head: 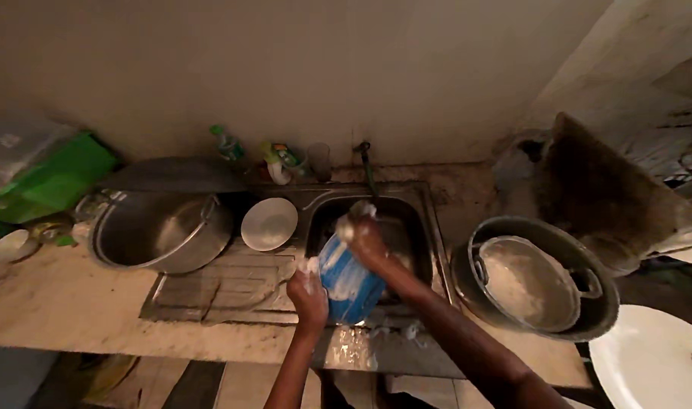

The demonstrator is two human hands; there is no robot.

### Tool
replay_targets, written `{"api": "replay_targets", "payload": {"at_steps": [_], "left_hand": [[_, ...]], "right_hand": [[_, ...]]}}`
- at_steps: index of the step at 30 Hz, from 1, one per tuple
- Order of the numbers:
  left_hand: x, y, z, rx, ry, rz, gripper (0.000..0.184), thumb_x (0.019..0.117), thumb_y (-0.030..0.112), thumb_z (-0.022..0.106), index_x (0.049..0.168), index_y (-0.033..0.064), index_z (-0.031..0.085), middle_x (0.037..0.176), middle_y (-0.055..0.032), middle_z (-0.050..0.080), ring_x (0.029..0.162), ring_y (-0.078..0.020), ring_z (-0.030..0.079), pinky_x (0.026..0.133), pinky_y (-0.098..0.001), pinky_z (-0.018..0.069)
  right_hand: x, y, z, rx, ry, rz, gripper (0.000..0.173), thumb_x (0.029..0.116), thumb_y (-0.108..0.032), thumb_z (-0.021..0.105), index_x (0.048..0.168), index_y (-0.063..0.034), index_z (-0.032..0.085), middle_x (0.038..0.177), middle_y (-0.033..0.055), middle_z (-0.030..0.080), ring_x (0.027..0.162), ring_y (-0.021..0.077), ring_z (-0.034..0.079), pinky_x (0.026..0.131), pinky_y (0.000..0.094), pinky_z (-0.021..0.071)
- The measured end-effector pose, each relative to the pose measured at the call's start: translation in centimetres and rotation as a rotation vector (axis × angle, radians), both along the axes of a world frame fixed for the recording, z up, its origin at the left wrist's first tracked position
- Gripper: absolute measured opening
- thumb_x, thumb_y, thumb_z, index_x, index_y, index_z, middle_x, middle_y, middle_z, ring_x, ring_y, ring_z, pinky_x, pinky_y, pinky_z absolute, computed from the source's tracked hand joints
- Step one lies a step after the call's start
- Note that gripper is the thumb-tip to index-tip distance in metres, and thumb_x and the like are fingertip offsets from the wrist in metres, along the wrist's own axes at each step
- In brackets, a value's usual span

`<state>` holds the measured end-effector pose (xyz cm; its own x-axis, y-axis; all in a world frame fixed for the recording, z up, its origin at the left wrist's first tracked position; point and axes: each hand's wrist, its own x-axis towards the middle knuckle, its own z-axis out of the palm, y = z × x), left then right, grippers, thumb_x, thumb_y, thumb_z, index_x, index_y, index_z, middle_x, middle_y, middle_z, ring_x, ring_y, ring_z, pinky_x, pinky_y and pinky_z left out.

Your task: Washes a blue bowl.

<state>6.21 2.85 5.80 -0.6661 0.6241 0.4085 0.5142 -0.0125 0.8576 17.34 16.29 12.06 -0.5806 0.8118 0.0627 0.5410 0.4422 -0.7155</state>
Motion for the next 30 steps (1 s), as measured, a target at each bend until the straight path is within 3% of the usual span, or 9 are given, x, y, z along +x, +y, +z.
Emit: {"api": "replay_targets", "payload": {"at_steps": [2,6,8,14,17,21,24,27,30], "left_hand": [[-0.3,-0.3,0.0,0.025,-0.025,-0.016,0.028,0.099,0.013,0.055,0.104,-0.0124,0.066,0.093,-0.0153,0.071,0.089,-0.0122,0.069,0.086,-0.0309,0.057],[-1.2,-1.6,1.7,0.212,-0.333,-0.024,0.021,0.1005,0.007,0.049,0.107,-0.0093,0.059,0.095,-0.0023,0.067,0.09,-0.0019,0.066,0.086,-0.0226,0.0573],[-2.4,-1.3,2.0,0.257,-0.35,-0.044,0.019,0.102,0.01,0.049,0.099,-0.0015,0.064,0.086,0.0037,0.068,0.082,-0.0014,0.067,0.08,-0.0232,0.059],[-4.2,0.3,5.9,-0.359,-0.004,-0.365,0.034,0.1035,0.013,0.051,0.123,-0.0138,0.059,0.114,-0.024,0.066,0.107,-0.0228,0.064,0.097,-0.038,0.052],[-4.5,1.8,6.5,-0.342,-0.062,-0.405,0.036,0.1025,0.011,0.052,0.128,-0.0141,0.056,0.122,-0.0239,0.064,0.114,-0.0213,0.062,0.102,-0.0347,0.0501],[-6.5,1.1,6.8,-0.001,-0.332,-0.352,0.022,0.0997,0.008,0.048,0.107,-0.0067,0.062,0.096,-0.0046,0.069,0.09,-0.0069,0.067,0.084,-0.0274,0.0581],[-7.5,0.8,6.6,0.145,-0.523,-0.257,0.026,0.1044,0.014,0.043,0.109,-0.0017,0.063,0.093,-0.0048,0.071,0.086,-0.012,0.07,0.08,-0.0338,0.0616],[-6.7,0.6,6.3,0.188,-0.538,-0.207,0.027,0.1048,0.015,0.043,0.103,0.0008,0.065,0.087,-0.0031,0.072,0.082,-0.0111,0.071,0.077,-0.0327,0.0618],[-6.1,0.7,5.6,0.231,-0.628,-0.129,0.029,0.1084,0.016,0.039,0.115,-0.0027,0.061,0.098,-0.0083,0.072,0.09,-0.0156,0.071,0.083,-0.0384,0.0618]], "right_hand": [[-0.8,-1.1,0.2,0.089,-0.028,0.068,0.042,0.0997,-0.028,0.058,0.128,0.0019,0.066,0.126,0.0238,0.067,0.122,0.0378,0.063,0.108,0.0505,0.0474],[3.2,4.2,-2.1,-0.433,0.135,-0.068,0.044,0.108,-0.023,0.05,0.144,0.0028,0.052,0.143,0.023,0.056,0.133,0.0279,0.054,0.113,0.0401,0.0422],[4.1,5.0,-2.7,-0.449,0.3,-0.14,0.041,0.1073,-0.02,0.05,0.14,0.0039,0.055,0.138,0.0221,0.06,0.126,0.0234,0.058,0.109,0.0356,0.0461],[-0.2,2.8,3.6,0.048,0.047,0.285,0.03,0.0991,-0.023,0.065,0.119,-0.0005,0.07,0.112,0.0184,0.071,0.107,0.0298,0.068,0.097,0.0484,0.0536],[-2.3,3.6,2.5,0.15,0.025,0.465,0.03,0.0997,-0.023,0.064,0.121,-0.0037,0.07,0.115,0.0181,0.071,0.11,0.0326,0.068,0.1,0.0529,0.0515],[2.2,7.9,-1.7,-0.148,0.062,0.161,0.039,0.1068,-0.014,0.05,0.14,0.0063,0.056,0.141,0.0266,0.058,0.133,0.0351,0.055,0.115,0.046,0.0406],[3.9,6.1,-4.4,-0.434,0.479,-0.171,0.041,0.1099,-0.014,0.04,0.145,0.0068,0.047,0.142,0.0205,0.056,0.128,0.0162,0.055,0.109,0.0269,0.0441],[4.5,4.6,-4.7,-0.464,0.721,-0.293,0.04,0.1085,-0.011,0.041,0.143,0.0085,0.048,0.14,0.0208,0.057,0.125,0.0133,0.057,0.107,0.0251,0.0458],[5.2,4.0,-5.6,-0.478,0.786,-0.349,0.042,0.109,-0.012,0.041,0.146,0.0074,0.045,0.141,0.0197,0.056,0.125,0.0133,0.057,0.106,0.0254,0.0473]]}}
